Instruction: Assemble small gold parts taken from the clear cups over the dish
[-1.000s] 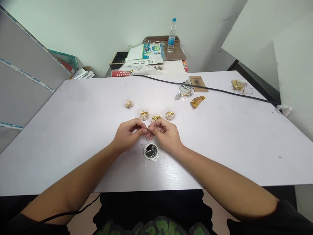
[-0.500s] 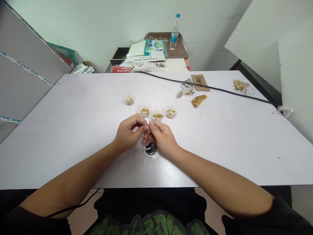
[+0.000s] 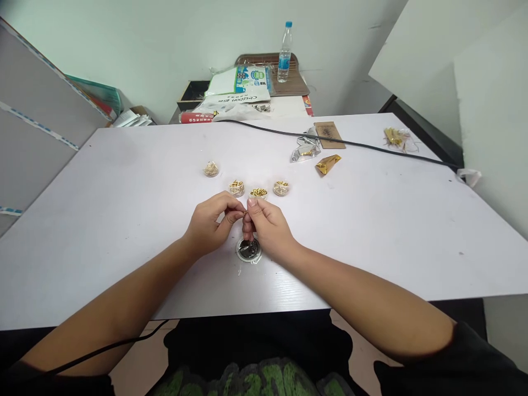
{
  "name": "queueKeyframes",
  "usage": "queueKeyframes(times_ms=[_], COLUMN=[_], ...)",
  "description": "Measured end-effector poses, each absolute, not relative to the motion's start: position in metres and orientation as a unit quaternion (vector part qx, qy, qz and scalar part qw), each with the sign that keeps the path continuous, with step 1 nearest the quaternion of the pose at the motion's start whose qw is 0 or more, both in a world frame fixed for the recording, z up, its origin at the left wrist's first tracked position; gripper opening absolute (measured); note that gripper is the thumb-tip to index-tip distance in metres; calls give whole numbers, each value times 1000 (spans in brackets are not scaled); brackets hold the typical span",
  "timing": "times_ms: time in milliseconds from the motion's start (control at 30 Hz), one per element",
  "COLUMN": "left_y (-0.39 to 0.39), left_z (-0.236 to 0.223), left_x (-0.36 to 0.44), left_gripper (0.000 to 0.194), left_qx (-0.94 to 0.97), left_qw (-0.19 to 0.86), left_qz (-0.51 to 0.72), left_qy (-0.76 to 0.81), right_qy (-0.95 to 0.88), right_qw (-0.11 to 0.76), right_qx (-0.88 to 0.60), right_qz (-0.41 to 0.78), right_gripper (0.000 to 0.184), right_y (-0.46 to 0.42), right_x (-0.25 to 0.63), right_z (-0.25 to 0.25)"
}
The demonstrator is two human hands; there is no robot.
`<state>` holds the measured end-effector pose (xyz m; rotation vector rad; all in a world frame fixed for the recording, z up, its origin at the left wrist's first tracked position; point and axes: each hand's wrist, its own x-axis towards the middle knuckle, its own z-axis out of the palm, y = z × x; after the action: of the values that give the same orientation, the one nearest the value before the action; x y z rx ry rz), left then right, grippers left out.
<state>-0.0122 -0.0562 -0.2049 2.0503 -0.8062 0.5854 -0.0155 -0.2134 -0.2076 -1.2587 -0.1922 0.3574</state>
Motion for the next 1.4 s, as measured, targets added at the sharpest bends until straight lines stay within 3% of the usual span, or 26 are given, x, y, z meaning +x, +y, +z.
queueKeyframes(times_ms=[200, 367, 467, 633, 1400], left_y=[-57, -62, -66, -69, -69], left_z=[-204, -198, -192, -190, -196], left_x=[-17, -21, -22, -23, -20], left_gripper=[14, 26, 36, 46, 43], left_qx=[827, 735, 697, 686, 718], left_qw=[448, 625, 677, 702, 666], left_qz=[158, 3, -24, -39, -6], left_qy=[-299, -262, -236, -188, -202], right_qy=[-106, -128, -139, -134, -139], right_qw=[783, 779, 770, 766, 729], right_qx=[-595, -601, -612, -622, -669], right_qz=[149, 123, 113, 93, 38], right_gripper=[51, 52, 53, 52, 53], right_y=[-213, -214, -214, -211, -210], right_x=[-16, -15, -16, -19, -21], right_z=[-207, -208, -209, -207, -203])
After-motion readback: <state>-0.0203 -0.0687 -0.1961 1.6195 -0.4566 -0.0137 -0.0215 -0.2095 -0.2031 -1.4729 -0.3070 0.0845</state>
